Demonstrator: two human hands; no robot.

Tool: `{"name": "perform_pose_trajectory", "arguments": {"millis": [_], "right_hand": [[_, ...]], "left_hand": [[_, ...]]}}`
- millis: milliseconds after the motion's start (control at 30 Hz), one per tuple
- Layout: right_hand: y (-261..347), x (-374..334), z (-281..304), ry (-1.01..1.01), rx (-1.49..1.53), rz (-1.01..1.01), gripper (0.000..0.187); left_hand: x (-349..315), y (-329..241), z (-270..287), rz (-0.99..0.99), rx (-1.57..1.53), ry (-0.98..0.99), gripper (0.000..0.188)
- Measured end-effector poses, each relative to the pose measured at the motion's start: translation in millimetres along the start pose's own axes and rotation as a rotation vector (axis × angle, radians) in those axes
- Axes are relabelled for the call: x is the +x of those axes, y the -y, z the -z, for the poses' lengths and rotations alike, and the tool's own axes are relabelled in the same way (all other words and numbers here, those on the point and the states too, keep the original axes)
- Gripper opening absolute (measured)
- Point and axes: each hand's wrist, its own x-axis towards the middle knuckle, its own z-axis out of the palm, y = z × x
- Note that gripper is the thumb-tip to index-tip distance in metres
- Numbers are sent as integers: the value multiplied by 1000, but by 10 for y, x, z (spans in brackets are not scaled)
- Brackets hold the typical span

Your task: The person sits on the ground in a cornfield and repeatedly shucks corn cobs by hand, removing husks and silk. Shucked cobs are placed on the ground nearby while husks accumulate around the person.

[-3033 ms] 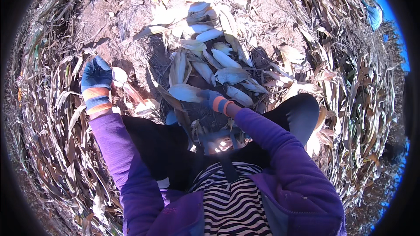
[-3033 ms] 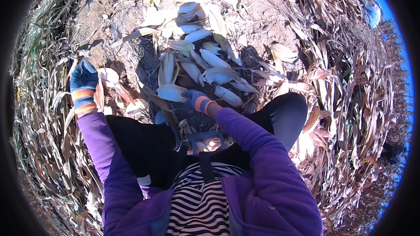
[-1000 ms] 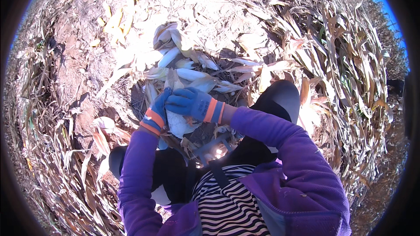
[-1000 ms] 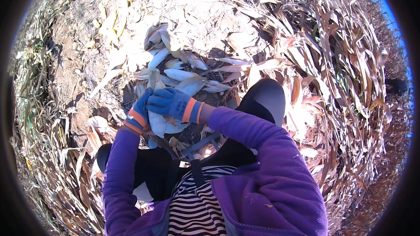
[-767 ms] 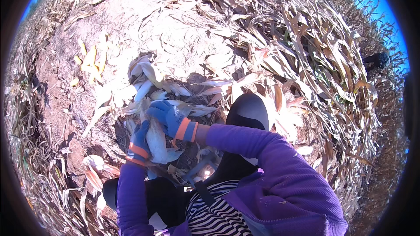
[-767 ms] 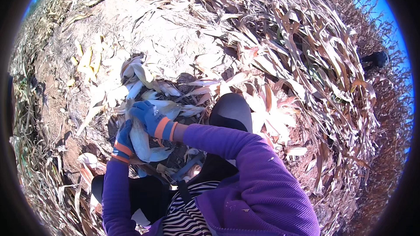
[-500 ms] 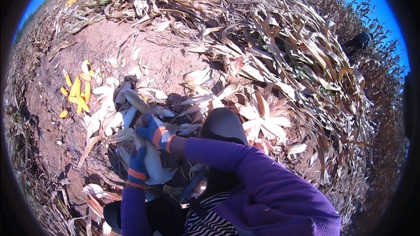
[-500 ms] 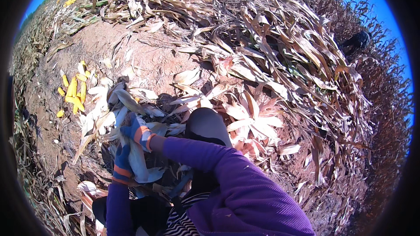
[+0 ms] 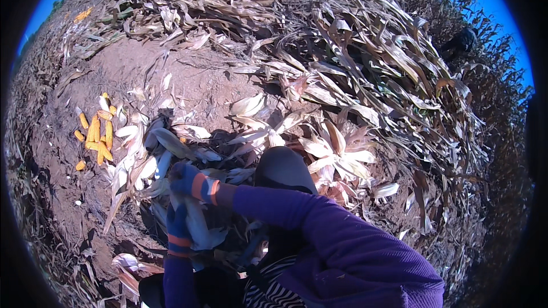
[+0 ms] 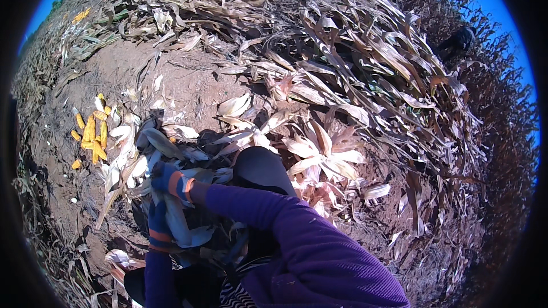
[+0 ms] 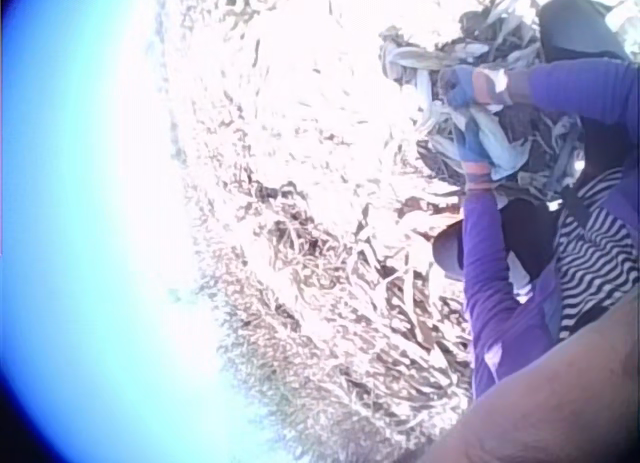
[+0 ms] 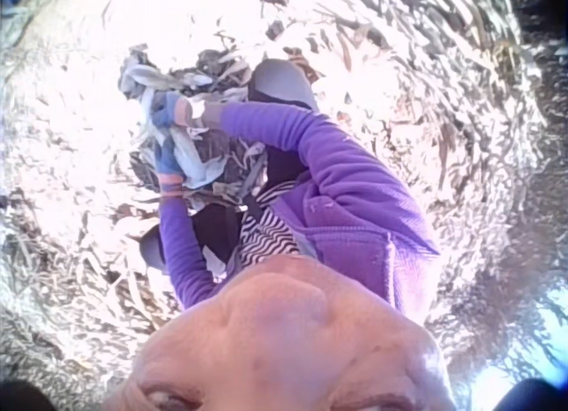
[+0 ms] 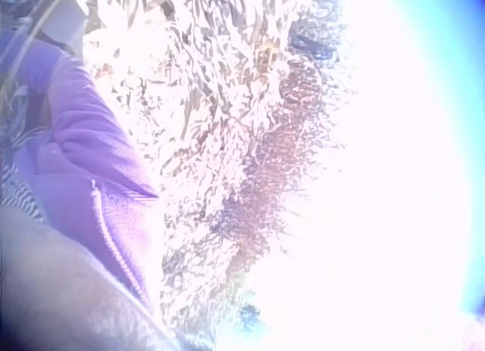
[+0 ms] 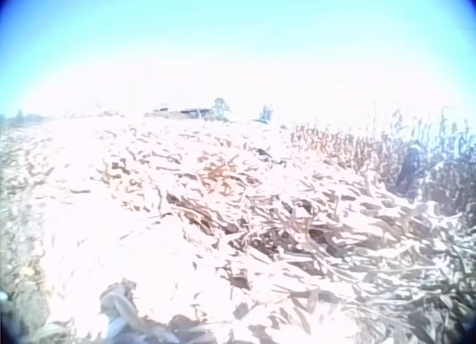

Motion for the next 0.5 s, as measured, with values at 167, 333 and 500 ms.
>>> {"name": "perform_pose_trajectory", "arguments": {"millis": [167, 333, 500], "right_hand": [[31, -38, -22, -37, 22, 20, 24], [-78, -35, -47, -97, -1, 70, 27], [37, -149, -167, -179, 82, 206, 24]], "left_hand": [[-38, 29, -45, -33, 61, -69, 35], [10, 265, 60, 19, 31, -92, 50], [-16, 134, -75, -103, -41, -123, 41]]}}
